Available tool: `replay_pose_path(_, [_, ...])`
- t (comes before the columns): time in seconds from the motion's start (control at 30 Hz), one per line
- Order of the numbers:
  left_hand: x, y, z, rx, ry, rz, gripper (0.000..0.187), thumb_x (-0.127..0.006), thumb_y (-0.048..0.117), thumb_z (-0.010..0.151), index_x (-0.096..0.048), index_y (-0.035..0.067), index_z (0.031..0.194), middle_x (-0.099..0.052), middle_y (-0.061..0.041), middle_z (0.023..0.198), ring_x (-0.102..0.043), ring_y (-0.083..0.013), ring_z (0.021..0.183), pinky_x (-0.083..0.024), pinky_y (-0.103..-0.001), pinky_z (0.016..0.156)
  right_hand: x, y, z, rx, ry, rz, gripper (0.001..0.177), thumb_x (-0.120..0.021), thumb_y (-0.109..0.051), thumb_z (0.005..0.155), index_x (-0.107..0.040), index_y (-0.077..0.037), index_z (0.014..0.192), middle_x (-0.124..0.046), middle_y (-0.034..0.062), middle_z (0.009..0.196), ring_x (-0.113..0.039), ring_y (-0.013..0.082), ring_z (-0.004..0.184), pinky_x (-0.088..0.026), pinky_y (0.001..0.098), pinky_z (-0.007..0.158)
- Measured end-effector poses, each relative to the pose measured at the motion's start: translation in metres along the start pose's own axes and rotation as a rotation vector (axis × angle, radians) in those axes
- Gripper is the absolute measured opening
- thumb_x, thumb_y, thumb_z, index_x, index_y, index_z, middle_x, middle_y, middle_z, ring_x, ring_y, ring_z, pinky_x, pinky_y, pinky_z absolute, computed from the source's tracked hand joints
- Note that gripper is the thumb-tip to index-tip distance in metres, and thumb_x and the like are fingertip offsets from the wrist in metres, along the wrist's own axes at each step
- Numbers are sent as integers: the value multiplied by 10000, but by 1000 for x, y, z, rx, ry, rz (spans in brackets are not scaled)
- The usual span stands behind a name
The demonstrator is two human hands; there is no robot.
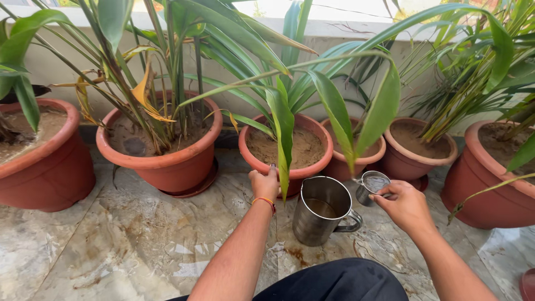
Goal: The person waters several potted plants on a tiled balcony using a metal cup to scoop water from a larger metal pitcher. They pour water into the soil of each pot, moving from one plant to the next.
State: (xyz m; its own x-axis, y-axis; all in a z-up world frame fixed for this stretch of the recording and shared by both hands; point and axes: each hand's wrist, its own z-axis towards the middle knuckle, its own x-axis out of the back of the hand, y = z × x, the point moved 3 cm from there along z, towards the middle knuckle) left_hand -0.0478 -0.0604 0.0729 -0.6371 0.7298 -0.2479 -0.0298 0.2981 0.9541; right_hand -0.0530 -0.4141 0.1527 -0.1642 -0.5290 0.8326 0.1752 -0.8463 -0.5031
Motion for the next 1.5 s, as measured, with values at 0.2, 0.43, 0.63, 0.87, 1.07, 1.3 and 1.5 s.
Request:
replay_pose_path(0.2, [-14,-7,-84,321,-454,535,432,-644,366,991,-587,90,1319,-675,-142,1041,-724,-292,702,-626,-387,590,-115,95,32,90,-45,-98,221,-863,-218,717,-849,-73,883,-697,200,1155,-702,349,1016,-551,407,909])
replay_pose_path(0.43, [-45,-51,-58,385,-513,295,318,-653,108,911,-657,-40,1192,-700,-218,992,-730,-357,651,-628,-415,570,-186,171,17,-59,-59,-113,254,-815,-79,684,-818,-55,936,-692,199,1170,-675,345,1073,-544,395,949])
replay_pose_path(0.63, [-99,-80,-67,414,-541,169,362,-656,68,884,-634,-32,1230,-690,-200,989,-721,-349,638,-636,-442,548,-158,212,26,56,110,23,565,-704,-39,687,-715,-99,1248,-694,232,1163,-687,369,1009,-547,429,894])
replay_pose_path(0.87, [-163,-112,-76,403,-611,67,555,-694,121,888,-519,41,1408,-667,-148,1168,-721,-318,814,-663,-458,617,-17,119,21,-90,258,127,263,-690,-152,900,-758,-91,1147,-719,166,1055,-715,272,885,-543,416,754])
replay_pose_path(1.07, [-124,-198,-34,371,-653,-99,619,-747,235,972,-447,107,1498,-700,-147,1281,-723,-231,842,-629,-333,677,13,-40,-3,11,109,368,205,-706,-228,930,-750,-40,1000,-749,125,882,-686,249,785,-540,367,706])
replay_pose_path(1.3, [82,-124,115,170,-18,117,469,-441,360,1038,-639,-12,831,-649,-130,661,-633,-270,539,-507,-414,502,-60,-196,-13,726,-40,173,211,-645,-145,888,-672,1,1038,-663,233,981,-638,421,929,-509,497,826])
replay_pose_path(1.5, [63,13,150,-130,-31,751,404,-703,454,868,-777,57,843,-765,-138,840,-745,-299,828,-551,-406,814,-130,-194,28,718,-173,-180,202,-706,-213,829,-681,-71,971,-671,166,956,-635,391,939,-484,531,821])
